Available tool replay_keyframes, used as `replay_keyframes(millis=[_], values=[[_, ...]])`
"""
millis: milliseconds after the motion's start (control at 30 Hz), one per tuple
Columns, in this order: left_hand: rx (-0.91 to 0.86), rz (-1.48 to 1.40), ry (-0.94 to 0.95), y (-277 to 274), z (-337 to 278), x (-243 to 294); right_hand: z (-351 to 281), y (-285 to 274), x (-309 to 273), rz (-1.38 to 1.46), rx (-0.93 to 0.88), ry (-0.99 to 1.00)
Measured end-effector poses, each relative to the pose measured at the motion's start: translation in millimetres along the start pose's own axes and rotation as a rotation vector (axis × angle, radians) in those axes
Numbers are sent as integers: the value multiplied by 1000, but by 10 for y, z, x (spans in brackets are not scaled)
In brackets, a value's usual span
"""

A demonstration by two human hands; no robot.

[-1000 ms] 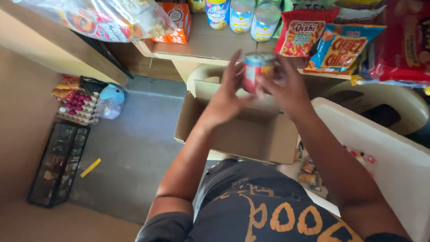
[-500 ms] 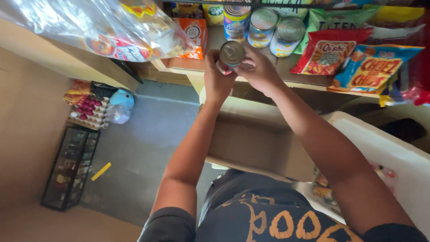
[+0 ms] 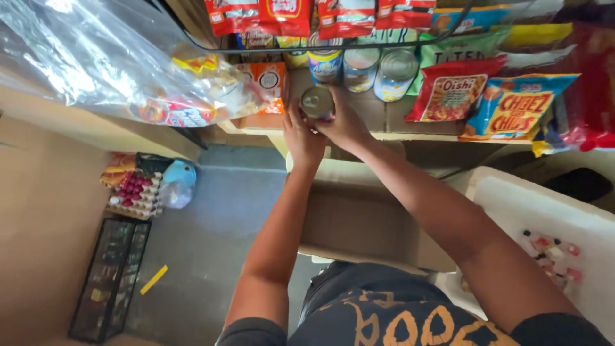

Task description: Picking up cans from a container and placing them onto a grocery shelf.

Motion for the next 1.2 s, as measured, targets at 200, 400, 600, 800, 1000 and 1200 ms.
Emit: replay_keyframes(millis=[200,400,600,800,1000,1200], values=[[-136,-63,48,-139,-44,200,-160,-241,-397,59,-176,195],[-405,-447,-67,-566,-88,903,-337,-617,-743,175,-262,125],[-673,-542,13,-1012,-87,1621,-561,-1058,-1386,326,-401,181],[-846,-770,68,-1661,182,2687,-538,-1741,-2799,72,-373,5],[-571,-569,309,-2321,943,3650,-133,-2390,-4088,16,-181,-294],[-371,-755,711,-2649,1799,4507,621,-2891,-4643,-302,8,-320]])
Point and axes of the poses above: each hand's wrist, its own z-axis towards the middle knuckle, its own y-axis out of the palm, x = y × z, the point moved 8 cm from there along z, towards the middle knuckle, and after that the axes turned 3 degrees about -y, right-handed, at the moved point
